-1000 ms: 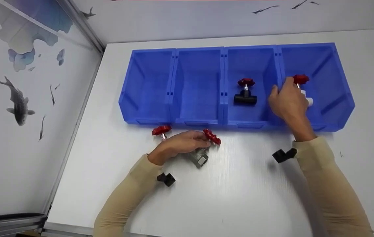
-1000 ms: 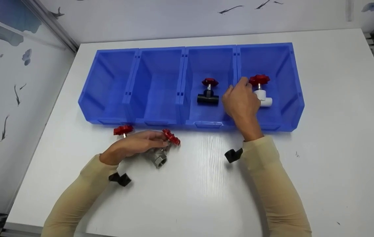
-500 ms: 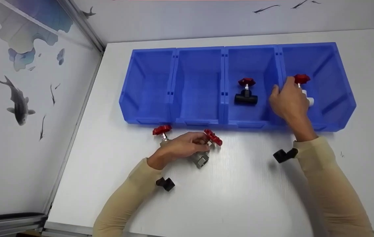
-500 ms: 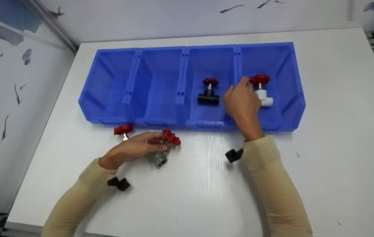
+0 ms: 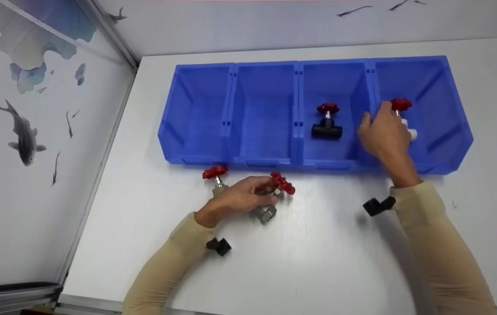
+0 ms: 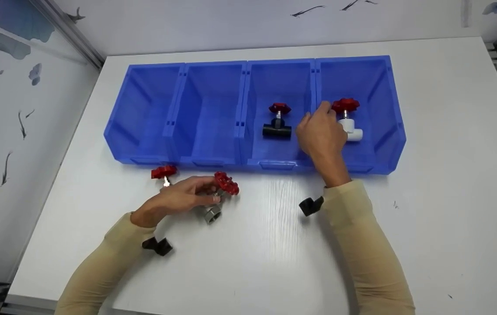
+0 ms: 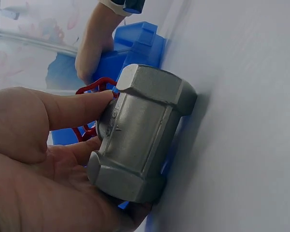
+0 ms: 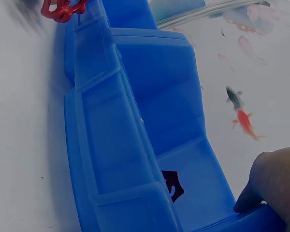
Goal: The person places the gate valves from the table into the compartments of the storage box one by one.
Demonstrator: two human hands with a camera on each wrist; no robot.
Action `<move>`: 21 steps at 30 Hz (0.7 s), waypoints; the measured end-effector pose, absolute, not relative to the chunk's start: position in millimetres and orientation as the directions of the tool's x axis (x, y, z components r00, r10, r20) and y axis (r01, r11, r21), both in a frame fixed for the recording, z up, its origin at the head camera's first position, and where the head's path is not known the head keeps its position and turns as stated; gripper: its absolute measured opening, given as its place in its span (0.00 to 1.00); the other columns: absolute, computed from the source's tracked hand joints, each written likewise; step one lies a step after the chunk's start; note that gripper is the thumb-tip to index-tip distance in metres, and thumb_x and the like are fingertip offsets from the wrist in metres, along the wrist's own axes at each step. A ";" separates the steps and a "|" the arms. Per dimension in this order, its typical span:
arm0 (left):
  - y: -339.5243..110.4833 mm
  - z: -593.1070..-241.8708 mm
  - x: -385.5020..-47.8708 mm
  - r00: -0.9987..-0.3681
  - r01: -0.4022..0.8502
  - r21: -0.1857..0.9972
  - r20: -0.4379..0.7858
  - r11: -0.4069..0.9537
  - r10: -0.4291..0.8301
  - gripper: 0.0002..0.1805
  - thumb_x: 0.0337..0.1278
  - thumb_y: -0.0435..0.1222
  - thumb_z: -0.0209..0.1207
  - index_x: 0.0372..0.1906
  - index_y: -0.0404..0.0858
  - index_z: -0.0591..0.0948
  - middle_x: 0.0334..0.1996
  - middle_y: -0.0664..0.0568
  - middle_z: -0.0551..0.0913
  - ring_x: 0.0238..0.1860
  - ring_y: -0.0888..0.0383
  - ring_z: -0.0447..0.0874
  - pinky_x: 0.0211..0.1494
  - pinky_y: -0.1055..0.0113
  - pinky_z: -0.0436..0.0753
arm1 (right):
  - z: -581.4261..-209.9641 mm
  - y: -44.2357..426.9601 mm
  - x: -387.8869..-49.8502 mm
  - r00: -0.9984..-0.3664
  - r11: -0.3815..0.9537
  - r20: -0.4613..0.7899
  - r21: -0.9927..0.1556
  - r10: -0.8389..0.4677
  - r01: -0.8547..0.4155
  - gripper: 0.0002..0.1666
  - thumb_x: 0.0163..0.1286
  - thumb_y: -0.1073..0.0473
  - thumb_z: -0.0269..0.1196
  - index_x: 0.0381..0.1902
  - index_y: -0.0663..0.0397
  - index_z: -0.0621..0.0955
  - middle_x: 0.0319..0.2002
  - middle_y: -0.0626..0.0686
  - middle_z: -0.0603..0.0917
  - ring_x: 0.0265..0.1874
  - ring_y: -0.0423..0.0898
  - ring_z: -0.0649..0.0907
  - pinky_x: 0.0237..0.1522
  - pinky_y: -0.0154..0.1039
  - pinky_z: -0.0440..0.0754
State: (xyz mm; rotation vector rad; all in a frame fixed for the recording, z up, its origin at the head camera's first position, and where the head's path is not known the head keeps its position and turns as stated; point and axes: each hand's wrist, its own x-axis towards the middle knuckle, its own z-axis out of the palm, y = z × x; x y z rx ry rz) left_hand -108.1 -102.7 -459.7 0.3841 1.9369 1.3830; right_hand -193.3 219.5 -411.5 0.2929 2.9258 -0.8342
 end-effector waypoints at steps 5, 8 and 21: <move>-103.9 -460.5 -108.3 -0.698 -0.098 0.915 -0.344 0.393 0.628 0.13 0.66 0.33 0.60 0.50 0.31 0.77 0.33 0.55 0.72 0.36 0.59 0.69 0.41 0.68 0.69 | -411.8 219.6 -192.8 -0.980 0.834 -0.109 -0.515 0.164 0.197 0.34 0.78 0.46 0.40 0.66 0.71 0.60 0.54 0.76 0.74 0.51 0.75 0.76 0.48 0.70 0.71; -104.7 -460.0 -108.6 -0.698 -0.092 0.915 -0.340 0.392 0.630 0.13 0.67 0.34 0.60 0.51 0.30 0.77 0.33 0.55 0.73 0.36 0.59 0.70 0.41 0.68 0.70 | -411.9 219.8 -193.2 -0.979 0.832 -0.117 -0.516 0.165 0.202 0.34 0.78 0.46 0.40 0.66 0.71 0.60 0.54 0.76 0.74 0.50 0.74 0.76 0.48 0.69 0.71; -105.3 -455.1 -105.7 -0.671 -0.130 0.916 -0.362 0.379 0.647 0.15 0.70 0.37 0.57 0.54 0.30 0.77 0.38 0.54 0.78 0.41 0.60 0.76 0.47 0.69 0.75 | -412.0 219.9 -193.2 -0.979 0.831 -0.122 -0.518 0.166 0.205 0.34 0.79 0.45 0.39 0.65 0.71 0.61 0.49 0.74 0.75 0.46 0.73 0.77 0.46 0.68 0.72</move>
